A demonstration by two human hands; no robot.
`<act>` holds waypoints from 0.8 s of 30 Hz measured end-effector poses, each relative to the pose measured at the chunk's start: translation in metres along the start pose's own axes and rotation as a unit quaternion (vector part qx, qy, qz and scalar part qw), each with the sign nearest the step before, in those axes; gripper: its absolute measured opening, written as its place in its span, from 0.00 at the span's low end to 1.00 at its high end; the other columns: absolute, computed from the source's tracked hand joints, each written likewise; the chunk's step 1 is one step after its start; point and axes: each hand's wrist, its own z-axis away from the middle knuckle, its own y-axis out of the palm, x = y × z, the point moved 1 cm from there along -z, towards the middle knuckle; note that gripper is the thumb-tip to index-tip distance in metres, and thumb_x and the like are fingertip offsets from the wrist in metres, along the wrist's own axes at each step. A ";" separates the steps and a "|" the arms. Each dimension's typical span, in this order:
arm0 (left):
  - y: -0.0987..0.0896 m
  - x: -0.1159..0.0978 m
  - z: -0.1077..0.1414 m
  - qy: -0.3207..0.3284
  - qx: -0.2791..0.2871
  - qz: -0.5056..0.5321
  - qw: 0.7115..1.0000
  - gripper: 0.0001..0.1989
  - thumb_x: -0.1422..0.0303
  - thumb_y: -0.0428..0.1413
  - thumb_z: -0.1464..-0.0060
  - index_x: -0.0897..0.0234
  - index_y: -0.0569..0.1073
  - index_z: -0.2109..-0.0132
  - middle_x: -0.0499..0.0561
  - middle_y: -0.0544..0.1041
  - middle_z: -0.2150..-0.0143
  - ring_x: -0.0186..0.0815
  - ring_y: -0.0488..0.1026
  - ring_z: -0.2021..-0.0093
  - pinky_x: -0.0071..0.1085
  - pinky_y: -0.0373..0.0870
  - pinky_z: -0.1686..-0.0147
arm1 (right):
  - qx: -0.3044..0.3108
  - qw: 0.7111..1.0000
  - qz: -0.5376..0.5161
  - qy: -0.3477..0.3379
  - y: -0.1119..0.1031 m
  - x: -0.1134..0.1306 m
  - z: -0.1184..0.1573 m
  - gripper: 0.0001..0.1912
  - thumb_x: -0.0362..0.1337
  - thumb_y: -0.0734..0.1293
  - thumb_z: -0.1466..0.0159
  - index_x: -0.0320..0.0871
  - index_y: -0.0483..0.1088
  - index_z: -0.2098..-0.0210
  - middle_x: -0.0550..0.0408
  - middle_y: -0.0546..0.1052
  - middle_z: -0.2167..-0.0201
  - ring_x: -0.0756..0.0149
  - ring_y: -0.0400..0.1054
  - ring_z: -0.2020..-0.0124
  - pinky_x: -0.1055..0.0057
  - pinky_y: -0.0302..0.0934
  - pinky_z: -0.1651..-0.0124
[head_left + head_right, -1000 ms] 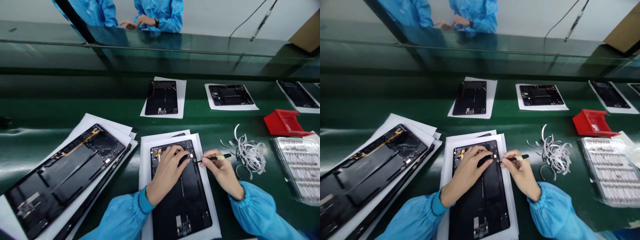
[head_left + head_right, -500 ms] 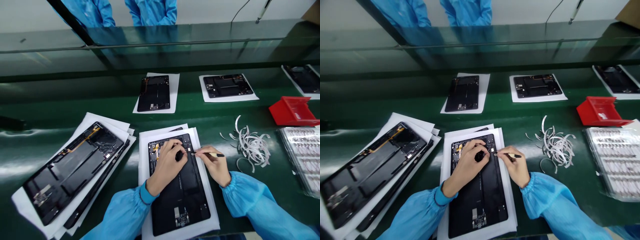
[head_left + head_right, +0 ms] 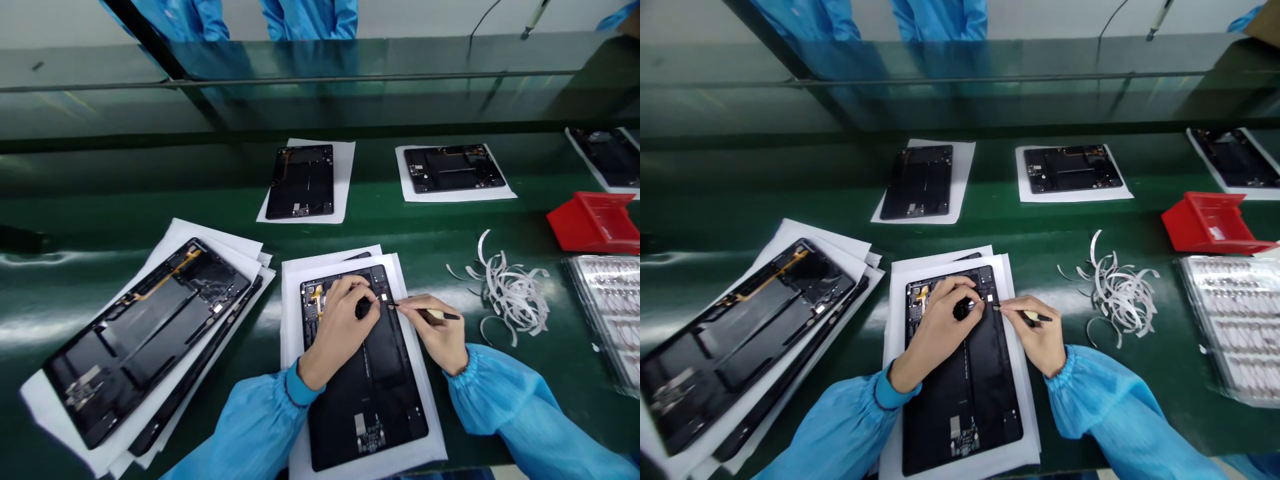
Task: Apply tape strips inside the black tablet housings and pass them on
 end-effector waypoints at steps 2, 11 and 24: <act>0.000 -0.001 -0.001 -0.003 -0.002 0.000 1.000 0.06 0.77 0.57 0.46 0.61 0.72 0.67 0.49 0.72 0.55 0.41 0.68 0.52 0.41 0.63 0.50 | 0.007 0.999 0.017 -0.029 0.000 0.003 0.000 0.09 0.27 0.71 0.37 0.48 0.79 0.65 0.57 0.81 0.66 0.63 0.76 0.64 0.70 0.70 0.58; 0.000 -0.003 -0.002 -0.006 -0.001 -0.008 1.000 0.07 0.77 0.57 0.48 0.60 0.71 0.69 0.50 0.72 0.55 0.42 0.68 0.52 0.42 0.64 0.51 | -0.027 0.999 0.034 0.015 0.003 0.002 0.002 0.03 0.34 0.72 0.37 0.47 0.80 0.67 0.54 0.81 0.67 0.57 0.77 0.65 0.63 0.74 0.61; -0.004 -0.001 -0.006 -0.018 0.020 0.021 0.999 0.07 0.78 0.59 0.49 0.61 0.73 0.66 0.49 0.72 0.58 0.40 0.69 0.52 0.40 0.65 0.50 | 0.012 0.998 0.006 0.058 0.000 0.002 -0.008 0.05 0.40 0.74 0.38 0.47 0.80 0.68 0.54 0.82 0.68 0.58 0.77 0.65 0.65 0.74 0.60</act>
